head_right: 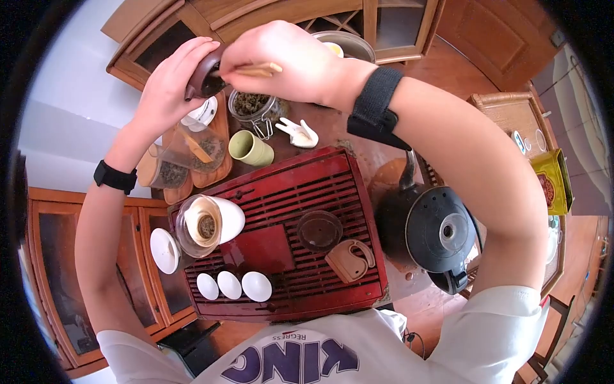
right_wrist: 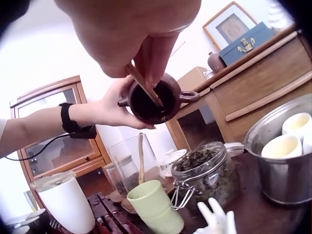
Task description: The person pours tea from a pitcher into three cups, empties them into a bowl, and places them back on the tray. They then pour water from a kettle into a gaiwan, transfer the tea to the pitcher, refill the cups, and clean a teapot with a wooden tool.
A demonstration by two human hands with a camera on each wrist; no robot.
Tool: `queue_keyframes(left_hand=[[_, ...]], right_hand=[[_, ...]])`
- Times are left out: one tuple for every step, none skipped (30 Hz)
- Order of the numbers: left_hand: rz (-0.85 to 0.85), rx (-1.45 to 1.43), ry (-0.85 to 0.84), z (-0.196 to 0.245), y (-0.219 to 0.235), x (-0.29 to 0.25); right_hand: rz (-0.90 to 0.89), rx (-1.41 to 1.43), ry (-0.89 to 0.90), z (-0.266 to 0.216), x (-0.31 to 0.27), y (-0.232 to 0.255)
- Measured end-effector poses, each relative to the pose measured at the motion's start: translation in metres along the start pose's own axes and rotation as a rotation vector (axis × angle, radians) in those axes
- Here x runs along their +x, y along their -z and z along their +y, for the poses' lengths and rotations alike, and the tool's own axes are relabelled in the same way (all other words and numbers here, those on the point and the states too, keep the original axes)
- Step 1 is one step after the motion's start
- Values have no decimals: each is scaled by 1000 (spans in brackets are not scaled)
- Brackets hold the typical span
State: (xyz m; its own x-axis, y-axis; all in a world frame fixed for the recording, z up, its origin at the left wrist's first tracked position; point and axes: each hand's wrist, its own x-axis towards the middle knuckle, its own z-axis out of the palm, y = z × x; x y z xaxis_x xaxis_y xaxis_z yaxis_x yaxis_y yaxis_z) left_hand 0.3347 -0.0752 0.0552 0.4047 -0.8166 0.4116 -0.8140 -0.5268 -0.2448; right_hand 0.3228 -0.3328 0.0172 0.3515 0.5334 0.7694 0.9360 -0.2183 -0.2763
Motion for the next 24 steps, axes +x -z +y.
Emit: queue_keyframes(left_hand=[[-13, -29, 31, 1, -2, 1], [-27, -58, 61, 3, -4, 3], [-27, -58, 59, 6, -5, 5], [-10, -79, 118, 8, -7, 7], [5, -102, 176, 10, -8, 8], [3, -104, 174, 10, -9, 9], [-1, -84, 199, 11, -10, 9], [-6, -63, 224, 12, -12, 10], [-9, -64, 223, 12, -12, 9], [-38, -50, 223, 12, -12, 9], [-66, -37, 223, 12, -12, 9], [-67, -39, 221, 13, -12, 8], [-89, -40, 240, 14, -13, 8], [-111, -41, 261, 15, -13, 7], [-111, -41, 260, 17, -13, 7], [-120, -55, 287, 18, -13, 6], [-129, -69, 314, 20, -13, 7], [-129, -68, 314, 20, -12, 7], [-151, -54, 345, 21, -11, 7], [-172, -40, 376, 22, -10, 7], [-172, -40, 376, 23, -10, 7], [-150, -27, 354, 25, -10, 7], [-128, -15, 329, 25, -9, 8], [-129, -16, 327, 25, -9, 9]], right_hand=[[0, -1, -3, -1, -1, -4], [78, 114, -172, -5, 0, -9], [157, 229, -339, -10, 2, -14], [159, 229, -339, -13, 5, -19], [260, 575, -632, -16, 8, -23], [359, 924, -923, -20, 10, -27], [401, 974, -985, -25, 10, -30], [404, 974, -988, -20, 6, -32], [404, 907, -967, -14, 2, -36], [403, 840, -944, -8, -1, -39], [368, 730, -975, -7, -1, -36], [370, 729, -978, -4, -3, -35], [328, 561, -894, 2, -4, -33], [285, 395, -806, 4, -3, -32], [284, 395, -806, 4, -3, -31], [334, 480, -847, 4, -2, -31], [383, 566, -887, 3, -1, -30], [382, 566, -887, 0, 0, -32], [446, 736, -894, -3, 0, -36], [509, 906, -896, -4, 0, -39], [508, 906, -896, -5, 0, -42], [395, 856, -908, -5, 1, -44], [283, 804, -919, -4, -2, -47], [286, 803, -920, 0, -3, -47]])
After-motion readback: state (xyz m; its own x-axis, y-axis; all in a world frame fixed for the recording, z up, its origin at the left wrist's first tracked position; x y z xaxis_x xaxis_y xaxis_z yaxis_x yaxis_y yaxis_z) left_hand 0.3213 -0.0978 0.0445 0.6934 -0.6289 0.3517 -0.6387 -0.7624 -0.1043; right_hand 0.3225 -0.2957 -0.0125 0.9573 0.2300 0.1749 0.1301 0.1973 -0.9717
